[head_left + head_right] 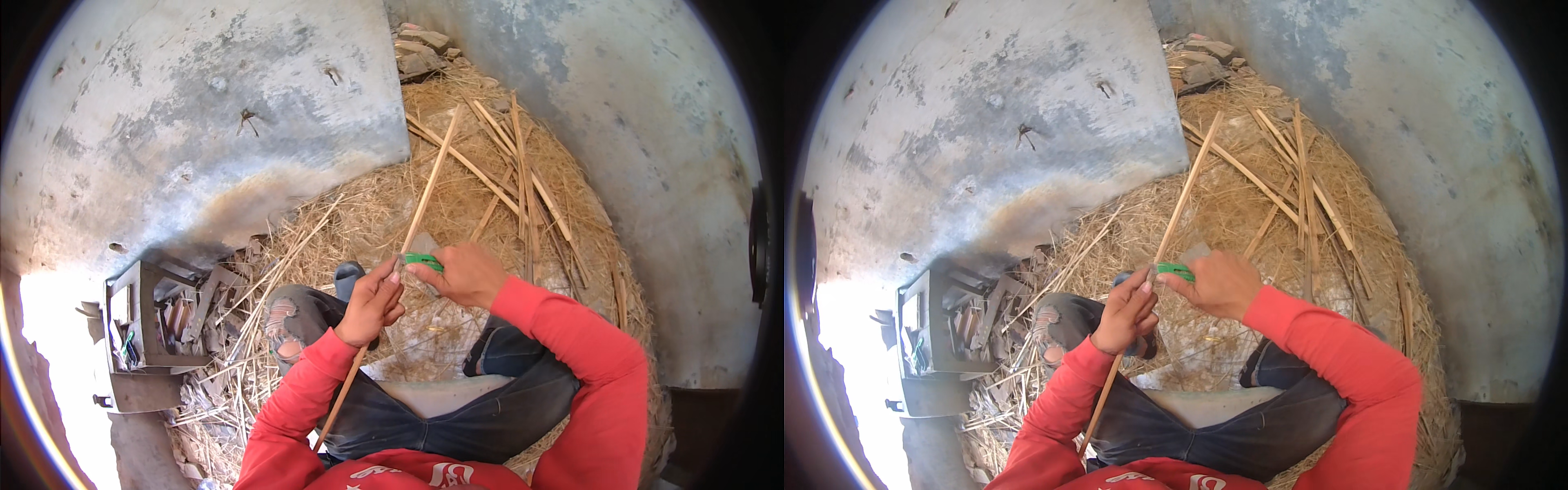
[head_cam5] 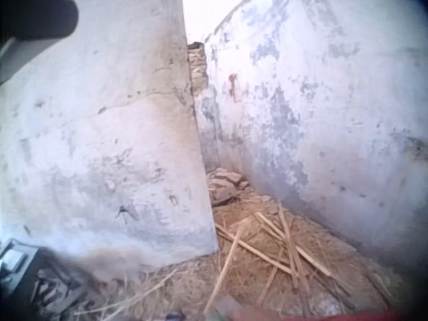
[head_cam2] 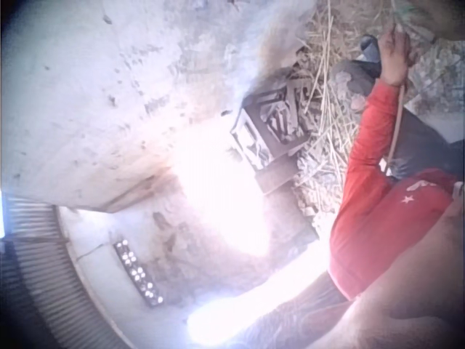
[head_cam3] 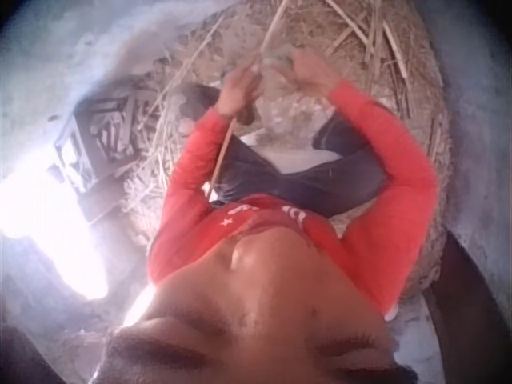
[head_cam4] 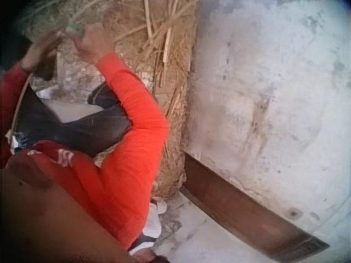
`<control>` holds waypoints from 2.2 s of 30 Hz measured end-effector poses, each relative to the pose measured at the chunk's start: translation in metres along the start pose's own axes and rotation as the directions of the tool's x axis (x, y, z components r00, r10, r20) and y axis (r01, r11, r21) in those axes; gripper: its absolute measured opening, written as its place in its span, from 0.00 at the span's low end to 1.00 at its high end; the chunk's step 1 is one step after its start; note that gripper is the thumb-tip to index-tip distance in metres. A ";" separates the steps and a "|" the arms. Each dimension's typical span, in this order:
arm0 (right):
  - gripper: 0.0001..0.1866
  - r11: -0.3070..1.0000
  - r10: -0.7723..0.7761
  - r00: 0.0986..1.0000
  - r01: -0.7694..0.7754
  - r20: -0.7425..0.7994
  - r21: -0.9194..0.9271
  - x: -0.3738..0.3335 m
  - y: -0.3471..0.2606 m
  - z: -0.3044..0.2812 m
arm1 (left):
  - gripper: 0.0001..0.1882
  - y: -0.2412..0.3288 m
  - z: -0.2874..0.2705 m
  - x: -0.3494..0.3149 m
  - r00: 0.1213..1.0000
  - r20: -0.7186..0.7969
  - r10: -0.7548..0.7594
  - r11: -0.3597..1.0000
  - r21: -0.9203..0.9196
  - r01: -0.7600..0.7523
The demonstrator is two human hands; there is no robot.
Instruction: The person strips thin layers of wood using a small tool, holding the long wood strips by hand and pulling the tool along their length while sitting on a floor covered in straw.
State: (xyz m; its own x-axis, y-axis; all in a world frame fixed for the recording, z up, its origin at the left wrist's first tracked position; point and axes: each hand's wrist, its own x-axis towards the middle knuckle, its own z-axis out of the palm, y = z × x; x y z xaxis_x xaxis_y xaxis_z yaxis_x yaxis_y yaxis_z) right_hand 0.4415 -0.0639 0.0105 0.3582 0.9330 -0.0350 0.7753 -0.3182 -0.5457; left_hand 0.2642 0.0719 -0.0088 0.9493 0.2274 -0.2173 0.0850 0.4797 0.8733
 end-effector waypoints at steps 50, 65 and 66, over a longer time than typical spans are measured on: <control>0.37 0.998 0.048 0.985 -0.056 -0.164 -0.042 -0.003 -0.009 0.000 | 0.23 -0.003 -0.001 -0.028 0.999 0.018 -0.032 0.997 -0.066 0.034; 0.44 0.747 0.575 0.461 -0.634 -0.676 0.203 -0.005 0.191 -0.136 | 0.24 -0.023 -0.016 -0.086 0.933 0.218 -0.285 0.958 0.056 0.280; 0.42 0.769 0.508 0.380 -0.604 -0.773 0.208 -0.015 0.207 -0.134 | 0.24 -0.020 -0.023 -0.078 0.953 0.153 -0.260 0.965 0.012 0.261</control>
State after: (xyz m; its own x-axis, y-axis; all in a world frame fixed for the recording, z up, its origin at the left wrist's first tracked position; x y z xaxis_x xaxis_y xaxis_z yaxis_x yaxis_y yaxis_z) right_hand 0.6666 -0.1665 0.0099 0.9319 0.0625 0.3573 0.2716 -0.7733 -0.5729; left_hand 0.1812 0.0638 -0.0189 0.9292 -0.0372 -0.3676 0.3335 0.5127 0.7912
